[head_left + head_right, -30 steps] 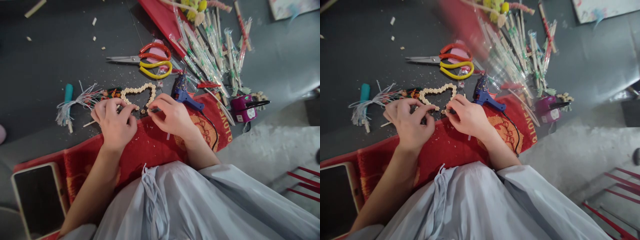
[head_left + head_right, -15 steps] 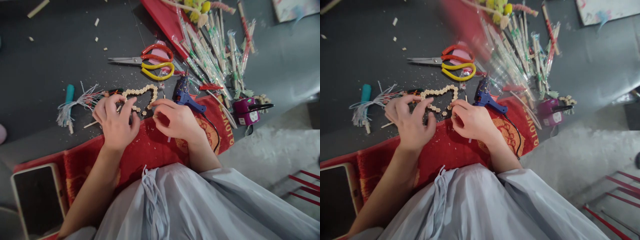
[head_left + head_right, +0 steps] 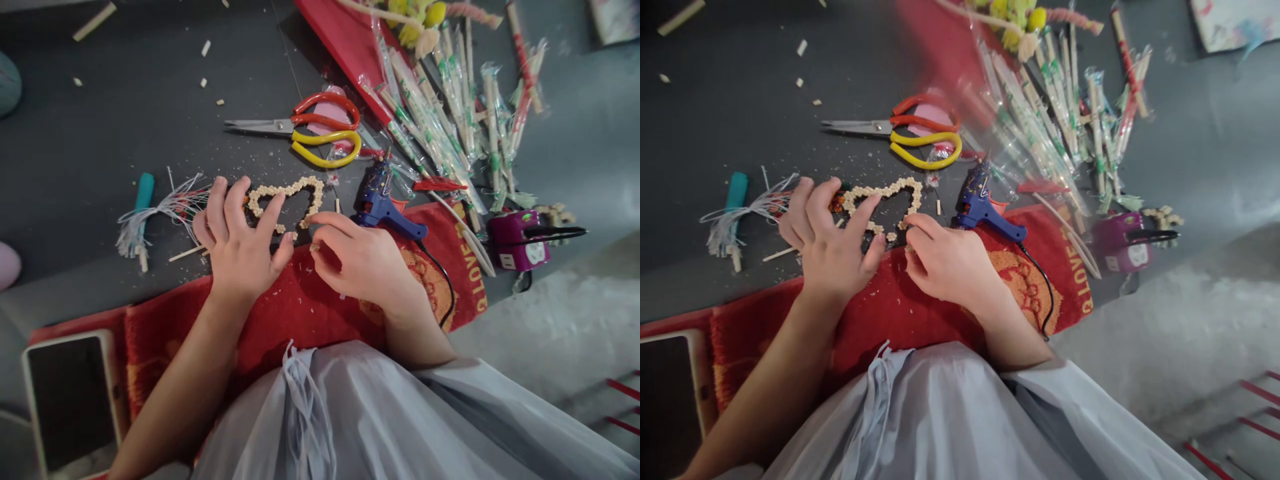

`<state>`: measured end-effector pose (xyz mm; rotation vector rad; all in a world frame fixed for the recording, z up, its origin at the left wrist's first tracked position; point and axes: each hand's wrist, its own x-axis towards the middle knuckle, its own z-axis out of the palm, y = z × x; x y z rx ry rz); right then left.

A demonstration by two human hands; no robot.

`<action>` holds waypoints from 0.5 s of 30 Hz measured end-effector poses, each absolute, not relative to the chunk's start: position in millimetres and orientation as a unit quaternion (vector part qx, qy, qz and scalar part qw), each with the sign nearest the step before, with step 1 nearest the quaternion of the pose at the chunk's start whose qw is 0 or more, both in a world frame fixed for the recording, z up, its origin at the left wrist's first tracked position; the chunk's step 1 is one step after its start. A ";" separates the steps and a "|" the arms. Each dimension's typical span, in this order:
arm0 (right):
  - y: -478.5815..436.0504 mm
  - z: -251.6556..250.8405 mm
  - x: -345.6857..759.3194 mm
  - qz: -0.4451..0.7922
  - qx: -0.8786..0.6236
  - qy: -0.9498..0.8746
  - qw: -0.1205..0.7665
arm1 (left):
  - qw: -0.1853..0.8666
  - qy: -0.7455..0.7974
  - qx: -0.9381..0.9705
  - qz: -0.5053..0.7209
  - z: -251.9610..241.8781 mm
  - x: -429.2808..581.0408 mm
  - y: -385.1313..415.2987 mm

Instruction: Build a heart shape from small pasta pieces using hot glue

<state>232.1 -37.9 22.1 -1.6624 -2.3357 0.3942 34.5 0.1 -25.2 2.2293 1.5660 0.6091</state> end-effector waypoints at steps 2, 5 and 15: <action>-38.6 21.8 231.9 0.128 -0.568 -0.804 0.124 | 0.174 0.556 0.784 0.216 -26.9 34.4 0.2; -39.2 22.0 231.4 0.115 -0.569 -0.804 0.127 | 0.160 0.556 0.787 0.216 -28.2 34.1 -0.9; -39.1 23.8 231.5 0.129 -0.573 -0.803 0.105 | 0.136 0.567 0.783 0.217 -24.2 34.0 -5.9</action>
